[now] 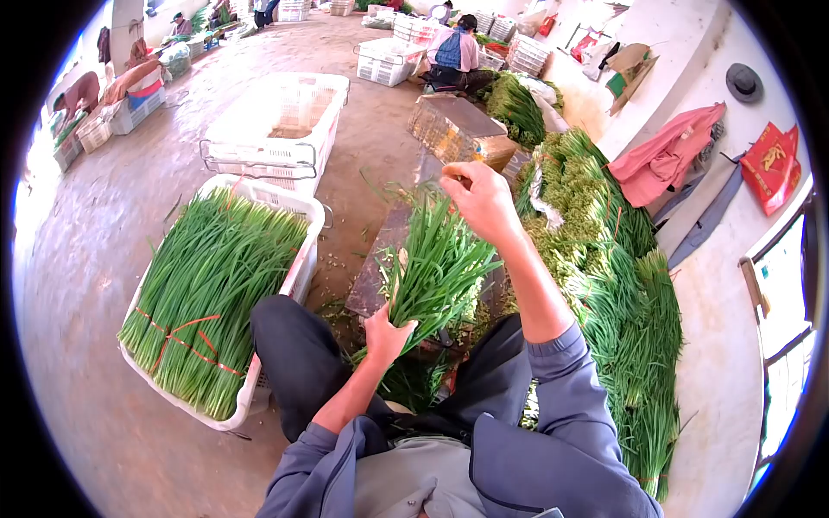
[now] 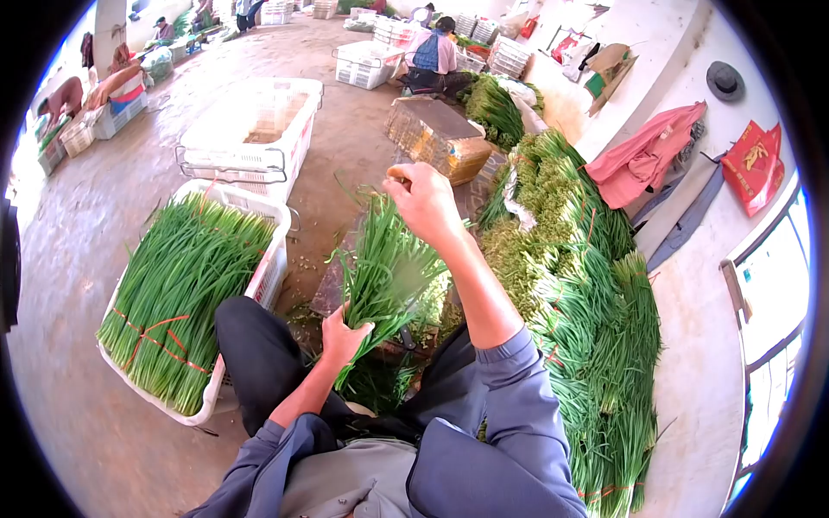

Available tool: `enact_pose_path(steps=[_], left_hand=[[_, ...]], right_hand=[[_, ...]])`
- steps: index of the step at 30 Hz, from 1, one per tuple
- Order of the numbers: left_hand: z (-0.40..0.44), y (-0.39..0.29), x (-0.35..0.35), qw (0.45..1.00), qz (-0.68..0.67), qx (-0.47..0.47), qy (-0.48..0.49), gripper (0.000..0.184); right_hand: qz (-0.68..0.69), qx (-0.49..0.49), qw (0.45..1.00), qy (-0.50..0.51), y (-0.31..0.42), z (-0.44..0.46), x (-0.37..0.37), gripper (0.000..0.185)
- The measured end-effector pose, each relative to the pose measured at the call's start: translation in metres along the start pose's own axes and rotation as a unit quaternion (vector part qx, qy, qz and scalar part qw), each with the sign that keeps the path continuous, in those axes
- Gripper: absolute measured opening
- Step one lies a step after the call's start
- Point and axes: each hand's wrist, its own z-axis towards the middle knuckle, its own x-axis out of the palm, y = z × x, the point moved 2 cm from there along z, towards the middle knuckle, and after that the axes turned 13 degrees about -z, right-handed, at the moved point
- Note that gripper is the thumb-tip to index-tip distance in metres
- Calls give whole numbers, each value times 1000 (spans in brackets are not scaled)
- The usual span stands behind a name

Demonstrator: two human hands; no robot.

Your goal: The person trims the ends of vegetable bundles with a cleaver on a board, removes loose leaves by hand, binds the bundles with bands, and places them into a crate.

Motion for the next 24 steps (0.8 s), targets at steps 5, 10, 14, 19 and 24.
enact_pose_path(steps=[5, 10, 14, 19, 24], left_hand=[[1, 2, 1, 1000, -1, 1, 4, 43], [0, -1, -1, 1000, -7, 8, 3, 42], [-1, -2, -1, 1000, -5, -4, 6, 42], [1, -1, 0, 1000, 1, 18, -5, 44], [-2, 5, 5, 1000, -12, -12, 2, 48]], right_hand=[[-265, -149, 951, -50, -7, 13, 17, 43], [-107, -9, 994, 21, -14, 12, 23, 33], [86, 84, 993, -7, -7, 13, 1, 24], [54, 10, 989, 137, 33, -14, -13, 20], [29, -162, 944, 286, 45, -47, 47, 22]])
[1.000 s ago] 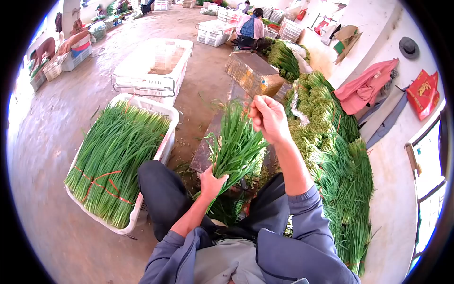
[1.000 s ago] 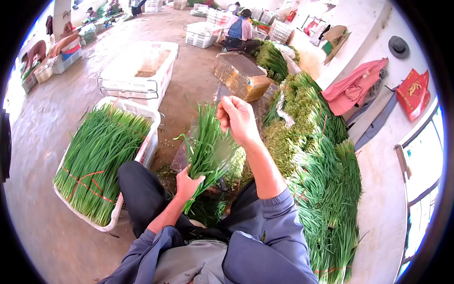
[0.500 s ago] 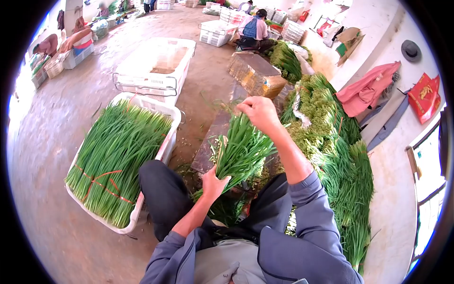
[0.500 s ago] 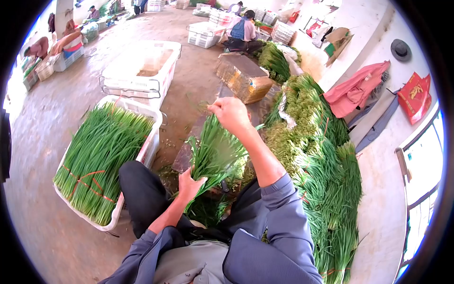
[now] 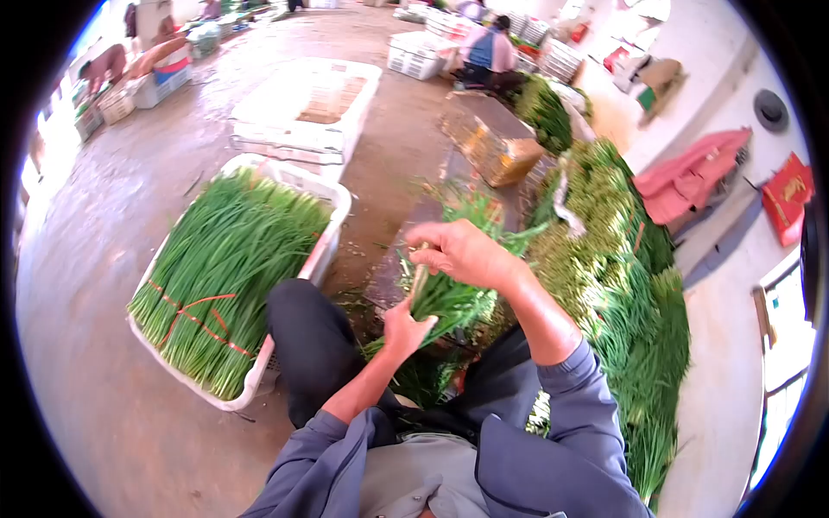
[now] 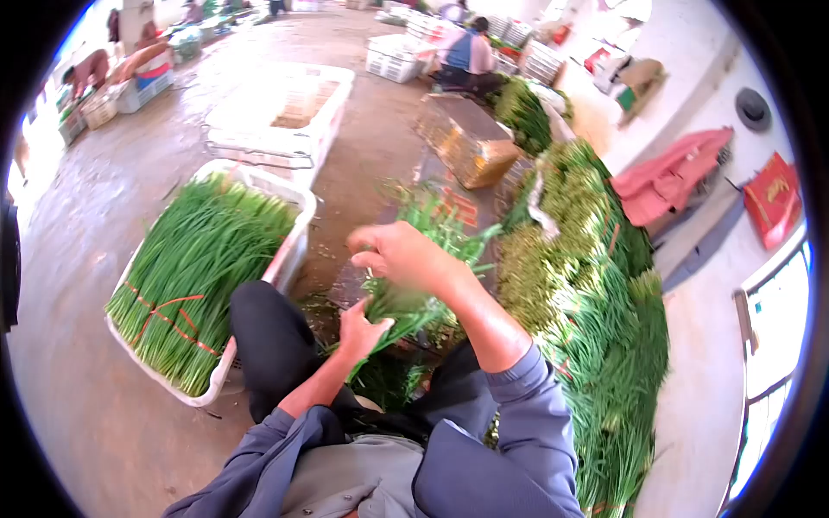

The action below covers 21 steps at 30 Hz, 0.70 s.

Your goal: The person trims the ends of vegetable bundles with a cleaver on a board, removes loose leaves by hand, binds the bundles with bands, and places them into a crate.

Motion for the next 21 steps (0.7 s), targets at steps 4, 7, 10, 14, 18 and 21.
enact_pose_path(steps=[4, 7, 10, 14, 18, 21], left_hand=[[-4, -10, -11, 999, 36, -11, 4, 60], [-1, -5, -16, 998, 59, -31, -15, 67], [14, -9, -31, 998, -11, -48, -41, 65], [41, -18, -55, 877, -459, -128, -66, 40], [49, -55, -81, 765, -628, -143, 13, 36], [53, -70, -73, 714, -679, -166, 29, 38]], right_hand=[[183, 172, 953, -167, 0, -4, -14, 19], [436, 123, 814, -363, 3, -29, -62, 13], [509, -63, 851, -112, 6, -75, -46, 9], [124, 186, 941, 255, -15, -132, 24, 83], [217, 298, 929, -29, -85, -153, 7, 83], [225, 194, 953, -53, -68, -121, 20, 120]])
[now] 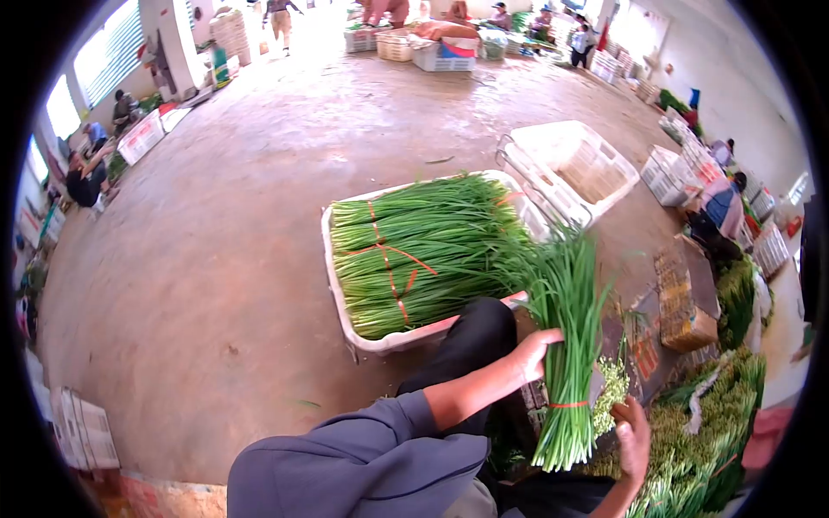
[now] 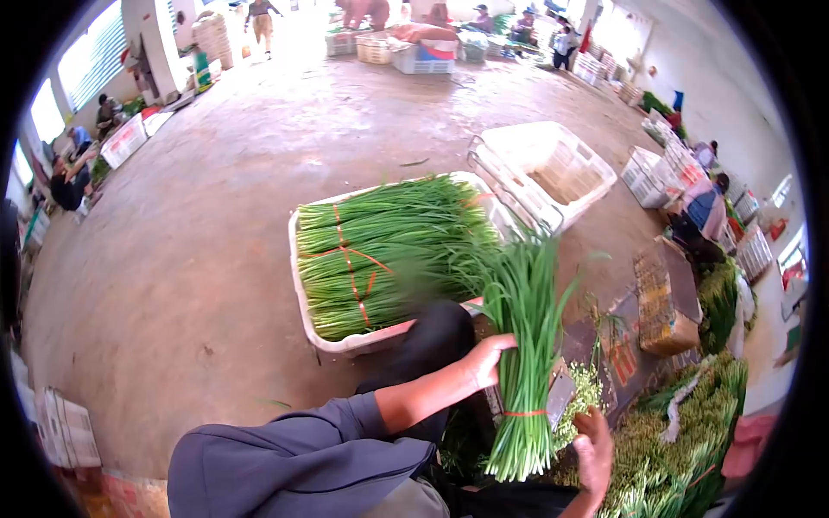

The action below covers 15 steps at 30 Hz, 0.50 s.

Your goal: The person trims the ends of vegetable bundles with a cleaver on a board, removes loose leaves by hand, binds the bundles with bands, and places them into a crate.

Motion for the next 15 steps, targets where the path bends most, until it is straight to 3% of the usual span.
enact_pose_path(steps=[3, 4, 6, 8, 9, 11, 12, 13, 14, 15], left_hand=[[-2, 16, 17, 999, 12, 29, 41, 37], [-9, 18, 27, 997, 18, 53, 47, 37], [-23, 10, 45, 990, 67, 115, 51, 38], [-36, -11, 51, 978, 109, 161, 80, 44], [-49, -24, 58, 957, 217, 182, 67, 48], [-90, -45, 72, 897, 405, 173, 23, 56], [-92, -61, 40, 840, 518, 161, 24, 56], [-107, -74, 30, 709, 698, 103, -24, 52], [-136, -90, 28, 537, 840, 38, -71, 51], [-179, -76, 68, 618, 772, 111, -102, 46]], right_hand=[[35, -45, 973, 225, 11, 42, 49, 138], [21, -34, 966, 255, -4, 57, 58, 132], [103, 6, 956, 273, -25, 76, 83, 125], [135, -12, 957, 256, -27, 95, 107, 119], [169, -61, 951, 250, -13, 102, 116, 111], [217, -61, 926, 304, 4, 113, 119, 105], [244, -46, 907, 339, 12, 117, 119, 102], [262, -29, 889, 374, 18, 119, 119, 99], [269, 11, 865, 423, 33, 115, 119, 104], [271, 7, 863, 427, 36, 115, 121, 104]])
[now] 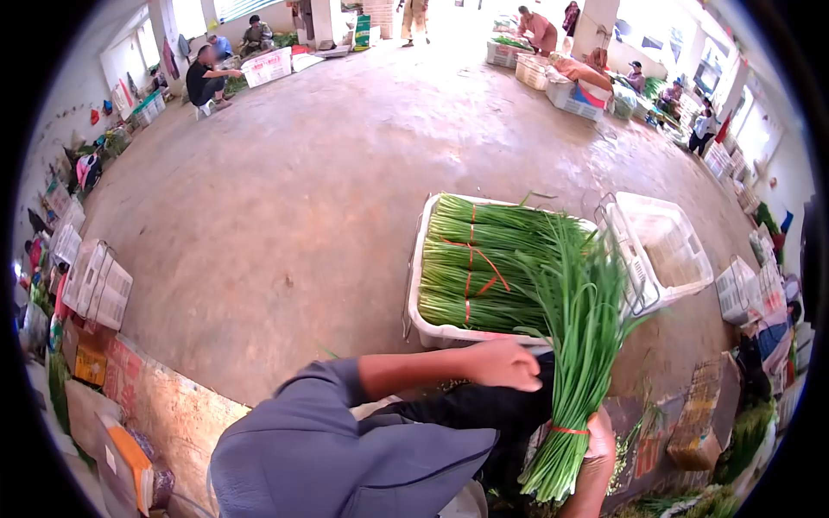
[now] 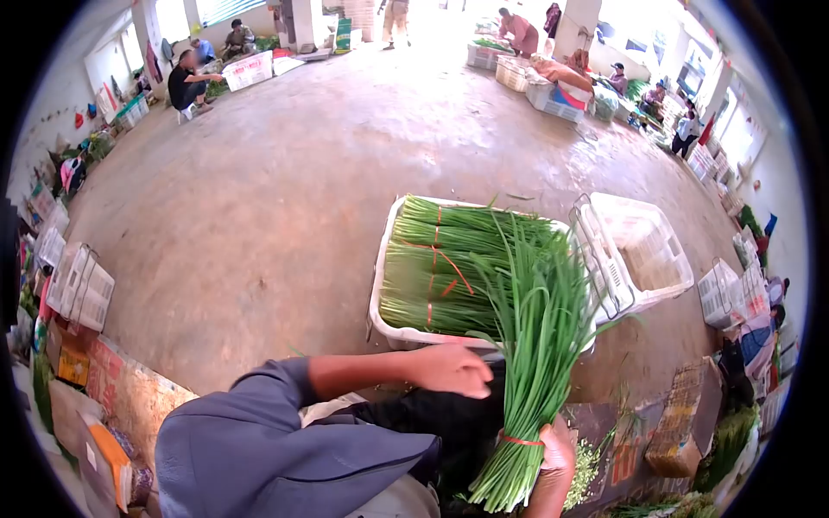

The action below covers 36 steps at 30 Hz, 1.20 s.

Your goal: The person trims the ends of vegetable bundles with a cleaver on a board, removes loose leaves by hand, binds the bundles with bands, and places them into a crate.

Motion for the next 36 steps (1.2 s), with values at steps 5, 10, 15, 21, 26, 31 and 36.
enact_pose_path(steps=[5, 10, 15, 21, 26, 31, 36], left_hand=[[-47, -68, 9, 917, 244, 310, -57, 100], [-12, -56, 42, 838, 413, 353, 53, 84], [12, -62, 4, 944, 288, 147, 62, 97], [88, -12, -81, 976, 197, 9, -94, 79], [231, 35, -86, 965, 236, -40, -106, 86], [351, 198, -26, 982, 160, -55, -83, 79], [344, 205, -12, 992, 87, -66, -65, 65]], right_hand=[[22, 134, 986, 101, -1, 25, 30, 69], [-170, -75, 957, 225, -16, 36, 32, 57], [234, 38, 968, 81, -32, 21, 7, 107], [365, -64, 925, 84, -149, -63, -15, 110], [423, -109, 899, 19, -190, -114, 19, 103], [389, -120, 912, -54, -183, -140, 29, 101], [413, -136, 894, -108, -193, -155, 34, 96]])
